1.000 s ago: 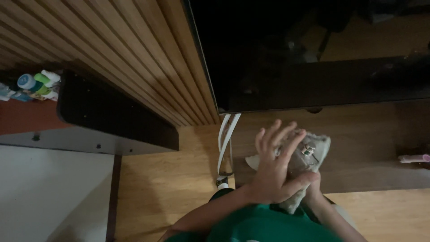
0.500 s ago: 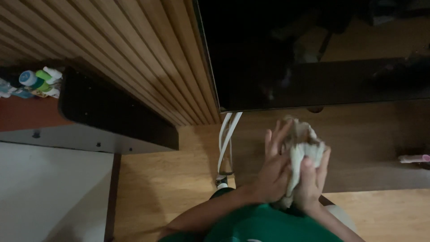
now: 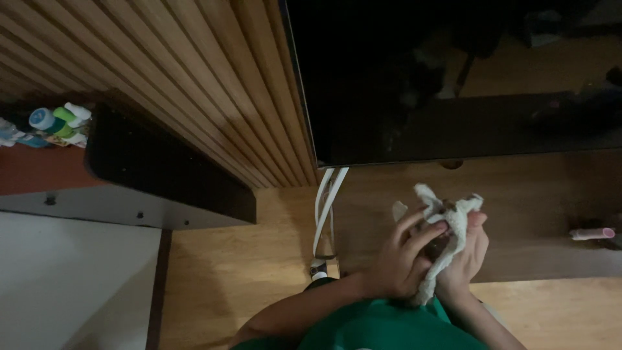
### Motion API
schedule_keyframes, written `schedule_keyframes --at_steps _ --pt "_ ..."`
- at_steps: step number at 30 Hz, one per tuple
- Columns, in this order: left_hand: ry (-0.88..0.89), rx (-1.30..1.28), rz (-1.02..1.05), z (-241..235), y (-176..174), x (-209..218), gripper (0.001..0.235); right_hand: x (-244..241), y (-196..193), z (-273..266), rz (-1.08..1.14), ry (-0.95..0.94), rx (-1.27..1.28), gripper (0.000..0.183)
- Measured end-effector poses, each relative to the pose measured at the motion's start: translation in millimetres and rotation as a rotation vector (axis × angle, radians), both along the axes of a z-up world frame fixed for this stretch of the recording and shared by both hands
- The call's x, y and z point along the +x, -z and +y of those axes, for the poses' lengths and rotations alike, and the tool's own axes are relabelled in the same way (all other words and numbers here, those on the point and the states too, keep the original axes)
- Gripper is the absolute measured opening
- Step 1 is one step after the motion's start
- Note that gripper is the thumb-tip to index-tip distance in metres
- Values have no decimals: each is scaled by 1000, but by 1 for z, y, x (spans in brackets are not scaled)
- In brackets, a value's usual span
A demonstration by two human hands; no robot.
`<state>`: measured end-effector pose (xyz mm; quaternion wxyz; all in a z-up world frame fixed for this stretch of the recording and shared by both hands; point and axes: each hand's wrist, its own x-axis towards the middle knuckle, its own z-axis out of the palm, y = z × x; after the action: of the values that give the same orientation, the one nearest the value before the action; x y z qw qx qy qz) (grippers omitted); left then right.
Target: Wiping down and cleaning various toiletry bottles and cosmetic containers on a shelf.
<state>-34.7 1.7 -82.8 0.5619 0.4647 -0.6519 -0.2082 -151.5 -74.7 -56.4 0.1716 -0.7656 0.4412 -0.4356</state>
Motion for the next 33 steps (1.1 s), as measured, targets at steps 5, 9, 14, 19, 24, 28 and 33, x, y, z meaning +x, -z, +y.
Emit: schedule_keyframes --at_steps 5,9,14,19,24,28,33 --pt "-64 -201 99 -7 30 -5 71 6 6 5 -535 -233 227 57" --pt "-181 -184 82 -6 -13 0 81 -8 35 -7 -545 -191 217 58" --pt "-98 23 71 7 -29 -2 65 -1 -16 -1 -718 -69 208 46" --pt "-136 129 238 7 -52 -2 56 -5 11 9 -481 -185 93 37" --pt "-214 132 501 -6 -66 2 56 3 -9 22 -293 -497 -38 53" --pt "-52 -85 897 -3 -111 -3 56 -17 64 22 -244 -649 -127 52" --pt "11 -106 955 17 -127 -16 73 -26 60 24 -258 -928 -167 55"
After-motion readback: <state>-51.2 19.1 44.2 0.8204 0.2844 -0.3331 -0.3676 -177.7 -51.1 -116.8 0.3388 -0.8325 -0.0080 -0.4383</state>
